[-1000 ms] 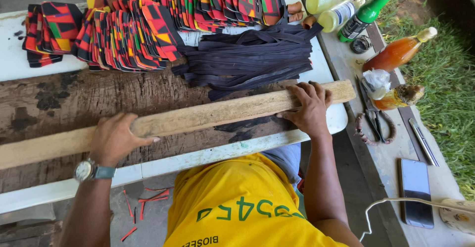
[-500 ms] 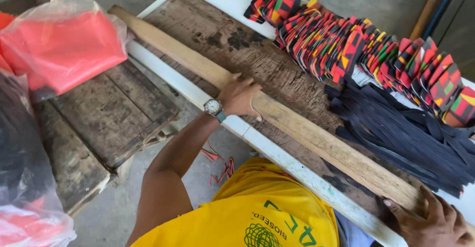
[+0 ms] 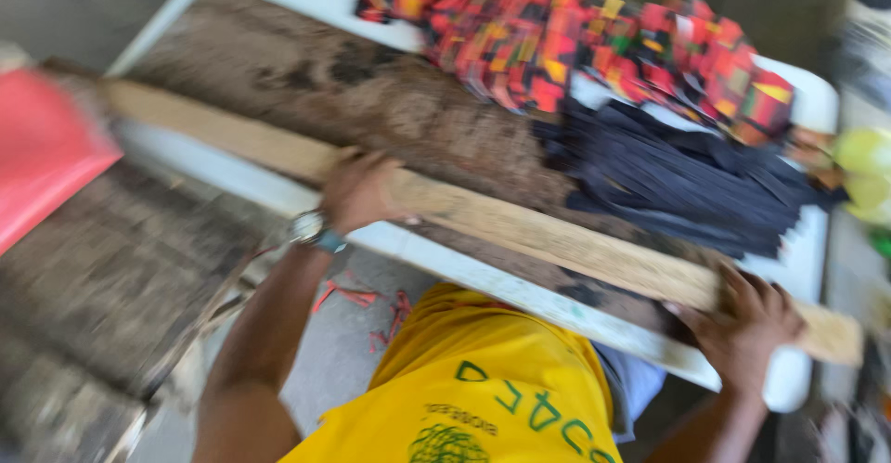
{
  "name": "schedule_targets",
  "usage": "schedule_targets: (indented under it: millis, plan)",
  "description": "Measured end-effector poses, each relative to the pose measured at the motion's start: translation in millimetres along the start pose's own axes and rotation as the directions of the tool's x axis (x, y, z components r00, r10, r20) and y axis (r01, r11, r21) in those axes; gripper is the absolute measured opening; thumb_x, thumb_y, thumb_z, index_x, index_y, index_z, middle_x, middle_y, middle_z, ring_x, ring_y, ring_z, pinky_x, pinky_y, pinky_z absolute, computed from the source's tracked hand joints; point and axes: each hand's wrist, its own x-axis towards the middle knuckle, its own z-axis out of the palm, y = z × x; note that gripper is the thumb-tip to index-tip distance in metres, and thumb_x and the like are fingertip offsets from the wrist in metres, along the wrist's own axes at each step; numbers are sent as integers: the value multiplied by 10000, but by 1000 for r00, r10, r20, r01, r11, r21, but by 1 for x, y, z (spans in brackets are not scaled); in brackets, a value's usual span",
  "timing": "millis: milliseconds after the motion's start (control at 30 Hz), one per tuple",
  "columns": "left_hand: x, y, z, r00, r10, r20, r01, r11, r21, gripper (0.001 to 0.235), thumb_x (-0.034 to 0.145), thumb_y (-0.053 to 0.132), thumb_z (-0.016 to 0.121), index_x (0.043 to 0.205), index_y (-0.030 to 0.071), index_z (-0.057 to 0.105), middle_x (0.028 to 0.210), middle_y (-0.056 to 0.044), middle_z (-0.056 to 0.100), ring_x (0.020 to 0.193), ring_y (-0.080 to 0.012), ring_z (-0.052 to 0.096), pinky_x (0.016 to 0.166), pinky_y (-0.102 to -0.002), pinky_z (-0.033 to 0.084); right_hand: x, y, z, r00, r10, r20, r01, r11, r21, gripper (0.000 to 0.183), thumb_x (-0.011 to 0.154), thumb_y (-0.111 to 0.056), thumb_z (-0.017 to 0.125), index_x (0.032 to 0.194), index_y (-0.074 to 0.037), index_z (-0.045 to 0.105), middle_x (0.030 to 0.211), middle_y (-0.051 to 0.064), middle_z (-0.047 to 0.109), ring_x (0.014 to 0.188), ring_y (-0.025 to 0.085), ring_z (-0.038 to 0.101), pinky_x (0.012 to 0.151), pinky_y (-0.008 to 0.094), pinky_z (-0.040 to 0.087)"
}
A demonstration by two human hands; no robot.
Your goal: The person applies a dark adhesive to black fabric strips using a small brush and a wooden guide, then presses the strips flat. They handle multiple strips and colorful patterned fabric pieces on a white table.
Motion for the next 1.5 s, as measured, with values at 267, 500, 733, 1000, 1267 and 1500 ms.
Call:
schedule_targets:
  millis: [267, 500, 733, 1000, 1267, 1500]
  plan:
    - [36, -33, -31, 942, -70, 329, 133, 976, -171, 967, 568, 661, 826, 1356, 122, 671, 1184, -212, 734, 1107, -381, 715, 955, -482, 556, 34, -64, -48, 946, 273, 173, -275, 961, -12, 987, 518, -537, 927, 1407, -239, 619, 1471, 105, 577, 1432, 410, 370, 1167, 605, 179]
    - [191, -160, 13, 981, 55, -188, -12, 975, 221, 595, 961, 523, 704, 1297, 32, 687, 1259, -283, 663, 1113, -465, 636, 945, -574, 504, 17, -98, -44, 944, 328, -39, -311, 924, 223, 689, 912, -499, 553, 1504, -149, 502, 1589, 200, 419, 1542, 428, 260, 1223, 649, 66]
    - [206, -191, 67, 891, 51, -450, 14, 990, 140, 351, 972, 231, 612, 1242, 11, 657, 1460, -277, 596, 1210, -454, 602, 960, -520, 492, 13, -125, -11, 886, 452, -108, -440, 891, 115, 457, 1028, -329, 483, 1428, -135, 590, 1515, 145, 512, 1493, 385, 358, 1243, 624, 114]
    - [218, -191, 62, 946, 90, -312, -46, 988, 145, 298, 997, 219, 621, 1201, 53, 763, 1226, -209, 685, 1112, -390, 643, 1007, -500, 518, 9, -123, -7, 887, 449, -109, -441, 893, 93, 440, 1033, -327, 497, 1414, -127, 593, 1496, 147, 515, 1486, 387, 352, 1237, 621, 119]
    - [214, -184, 65, 900, 189, -393, -137, 978, 158, 287, 942, 190, 591, 1139, 39, 734, 1127, -174, 678, 1065, -331, 634, 1068, -407, 533, 8, -120, -12, 873, 471, -126, -462, 882, 94, 456, 999, -374, 532, 1387, -150, 615, 1468, 129, 540, 1466, 391, 377, 1221, 633, 147]
    - [197, -183, 66, 901, 177, -396, -125, 980, 153, 292, 933, 196, 586, 1128, 34, 731, 1134, -176, 681, 1075, -329, 632, 1081, -401, 530, 6, -114, -12, 884, 451, -119, -443, 892, 92, 458, 1002, -398, 537, 1377, -152, 626, 1461, 126, 550, 1450, 387, 397, 1213, 638, 156]
